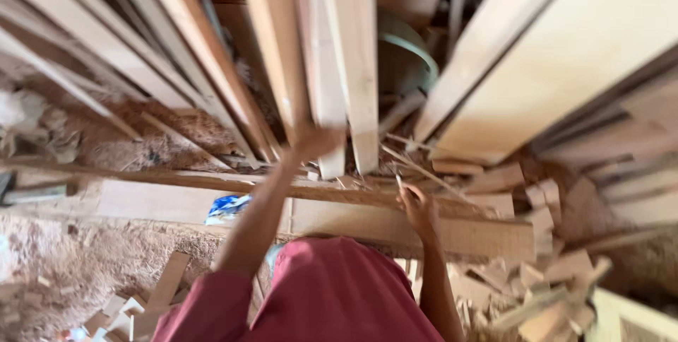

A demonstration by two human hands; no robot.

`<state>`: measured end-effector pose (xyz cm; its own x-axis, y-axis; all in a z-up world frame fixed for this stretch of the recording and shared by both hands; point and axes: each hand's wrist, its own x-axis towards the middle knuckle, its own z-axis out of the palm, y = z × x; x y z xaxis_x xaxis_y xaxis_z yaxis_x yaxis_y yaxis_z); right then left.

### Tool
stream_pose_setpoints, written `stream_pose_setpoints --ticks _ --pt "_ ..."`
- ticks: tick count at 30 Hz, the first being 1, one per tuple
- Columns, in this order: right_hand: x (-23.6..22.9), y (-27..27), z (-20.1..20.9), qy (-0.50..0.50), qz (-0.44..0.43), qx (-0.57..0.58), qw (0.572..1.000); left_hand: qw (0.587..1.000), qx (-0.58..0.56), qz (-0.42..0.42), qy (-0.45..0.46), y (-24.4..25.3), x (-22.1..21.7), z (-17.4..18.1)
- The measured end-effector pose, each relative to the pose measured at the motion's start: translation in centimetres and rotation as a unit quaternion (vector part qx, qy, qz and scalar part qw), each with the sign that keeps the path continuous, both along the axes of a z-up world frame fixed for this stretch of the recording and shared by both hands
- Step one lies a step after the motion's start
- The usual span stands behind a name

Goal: The person applies glue from a tube onto the edges of wooden planks and presses them together. They repeat this process for several planks, handling each one individually and setting them aside after gluing.

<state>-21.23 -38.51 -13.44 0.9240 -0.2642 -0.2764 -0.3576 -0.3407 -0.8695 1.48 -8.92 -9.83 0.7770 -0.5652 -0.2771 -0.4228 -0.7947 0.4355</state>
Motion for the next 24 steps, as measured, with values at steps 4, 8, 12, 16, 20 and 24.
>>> stream_pose_setpoints --ticks 4,8,12,16,20,24 --pt "-0.9 0.4 -1.4 -0.015 0.011 0.033 0.999 0.970 -0.228 0.082 0.038 5.2 -13.3 -5.1" --pt "0.1 3.0 -1.5 0.033 0.034 0.034 0.998 0.899 -0.286 0.265 -0.200 13.6 -18.8 -5.0" --pt "1.1 8.2 -0.1 0.036 0.095 -0.037 0.994 0.863 -0.192 0.417 -0.212 22.3 -21.2 -1.9" --pt "4.4 15.4 1.3 -0.025 0.137 0.041 0.989 0.943 -0.047 0.328 0.036 26.6 -19.9 1.5" --pt "5.6 23.0 3.4 -0.007 0.162 -0.045 0.986 0.965 0.049 0.200 0.161 24.0 -19.9 0.6" --pt "5.6 29.5 6.2 -0.056 0.174 -0.023 0.983 0.983 -0.038 0.182 -0.005 21.8 -19.9 -3.2"
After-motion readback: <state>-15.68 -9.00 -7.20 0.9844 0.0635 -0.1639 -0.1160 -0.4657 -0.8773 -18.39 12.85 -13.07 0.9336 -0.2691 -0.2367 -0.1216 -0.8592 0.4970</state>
